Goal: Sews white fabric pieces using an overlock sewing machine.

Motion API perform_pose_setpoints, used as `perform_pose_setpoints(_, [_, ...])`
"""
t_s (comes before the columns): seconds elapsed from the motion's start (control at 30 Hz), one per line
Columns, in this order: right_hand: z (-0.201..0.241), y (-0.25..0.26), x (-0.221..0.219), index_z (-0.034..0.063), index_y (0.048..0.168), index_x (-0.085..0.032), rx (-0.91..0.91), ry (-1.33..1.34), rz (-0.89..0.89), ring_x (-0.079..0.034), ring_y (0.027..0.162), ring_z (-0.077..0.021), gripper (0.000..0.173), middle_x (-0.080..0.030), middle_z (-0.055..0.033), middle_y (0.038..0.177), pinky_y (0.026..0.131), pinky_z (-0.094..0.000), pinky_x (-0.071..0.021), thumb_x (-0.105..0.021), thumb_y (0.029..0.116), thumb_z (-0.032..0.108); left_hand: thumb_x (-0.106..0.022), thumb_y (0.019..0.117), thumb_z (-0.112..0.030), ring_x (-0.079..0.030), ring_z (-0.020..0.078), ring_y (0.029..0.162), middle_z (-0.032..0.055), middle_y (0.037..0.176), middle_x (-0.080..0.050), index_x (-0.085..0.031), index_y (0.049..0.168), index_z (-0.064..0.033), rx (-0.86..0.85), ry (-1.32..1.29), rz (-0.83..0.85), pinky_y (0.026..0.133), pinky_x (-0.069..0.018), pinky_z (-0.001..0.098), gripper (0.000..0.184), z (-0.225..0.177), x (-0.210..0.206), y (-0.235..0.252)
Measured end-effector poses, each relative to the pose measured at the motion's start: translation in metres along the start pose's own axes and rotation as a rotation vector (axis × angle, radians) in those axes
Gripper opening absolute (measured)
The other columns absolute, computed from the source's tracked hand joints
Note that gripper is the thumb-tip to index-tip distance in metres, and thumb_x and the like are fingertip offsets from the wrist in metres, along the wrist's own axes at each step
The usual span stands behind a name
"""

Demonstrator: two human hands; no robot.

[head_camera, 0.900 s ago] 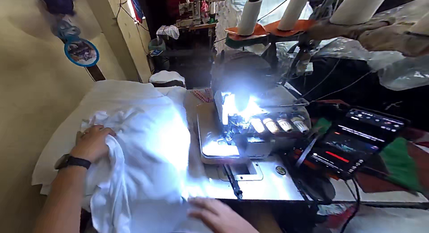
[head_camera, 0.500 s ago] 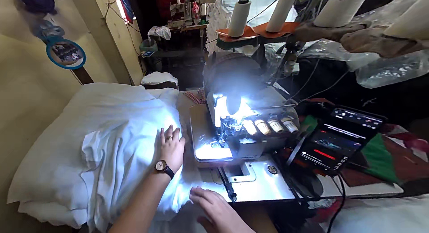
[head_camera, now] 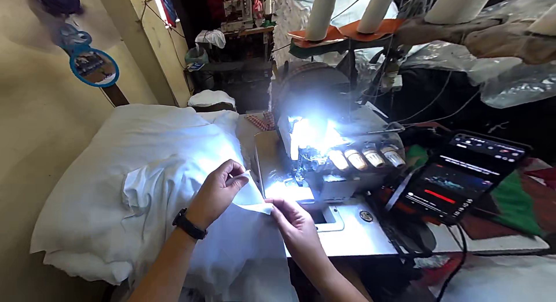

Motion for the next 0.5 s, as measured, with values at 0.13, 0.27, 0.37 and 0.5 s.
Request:
perform_pose_setpoints(0.13, [0.011, -0.002, 0.009, 0.0025, 0.108, -0.075, 0.294, -0.079, -0.031, -0.070, 0.097, -0.0070, 0.019, -0.075, -0.0042, 0.105, 0.089, -0.0225, -0.0589, -0.059, 0.0972, 0.004, -0.064, 0.1000, -0.010, -0.061, 0.0064, 0.075, 0.0010, 0.086, -0.065, -0.067, 0.102, -0.0070, 0.026, -0.080, -0.043, 0.070, -0.0522, 0.0219, 0.005, 0.003, -0.004, 0.003])
perform_pose_setpoints(0.27, [0.033, -0.004, -0.004, 0.0031, 0.109, -0.073, 0.288, 0.083, 0.078, -0.070, 0.090, -0.0031, 0.017, -0.075, 0.0000, 0.101, 0.083, -0.0208, -0.0592, -0.060, 0.0974, 0.001, -0.069, 0.0951, -0.006, -0.065, 0.0080, 0.079, 0.0022, 0.089, -0.068, -0.066, 0.101, -0.0063, 0.085, -0.207, 0.011, 0.074, -0.0558, 0.0241, 0.007, -0.003, -0.012, 0.001])
perform_pose_setpoints(0.37, [0.035, 0.009, -0.010, 0.0017, 0.098, -0.072, 0.158, 0.103, -0.016, -0.069, 0.079, -0.0041, 0.007, -0.073, -0.0006, 0.087, 0.073, -0.0196, -0.0594, -0.068, 0.0945, 0.006, -0.069, 0.0958, -0.008, -0.064, 0.0055, 0.073, 0.0007, 0.082, -0.069, -0.069, 0.097, -0.0059, 0.139, -0.263, 0.089, 0.070, -0.0537, 0.0215, 0.002, -0.011, -0.018, -0.005])
perform_pose_setpoints(0.5, [0.026, 0.024, -0.010, 0.0028, 0.092, -0.068, 0.055, 0.092, -0.093, -0.067, 0.068, -0.0062, 0.003, -0.070, -0.0030, 0.076, 0.064, -0.0191, -0.0566, -0.070, 0.0922, 0.005, -0.071, 0.0954, -0.012, -0.063, 0.0036, 0.074, -0.0014, 0.082, -0.069, -0.073, 0.098, -0.0070, 0.134, -0.282, 0.110, 0.071, -0.0526, 0.0202, 0.006, -0.016, -0.017, -0.013])
Point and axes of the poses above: each hand's wrist, its own y-axis towards the middle knuckle, its own x-axis out of the back of the hand, z = x × y, the point moved 5 cm from there along y, towards the middle knuckle
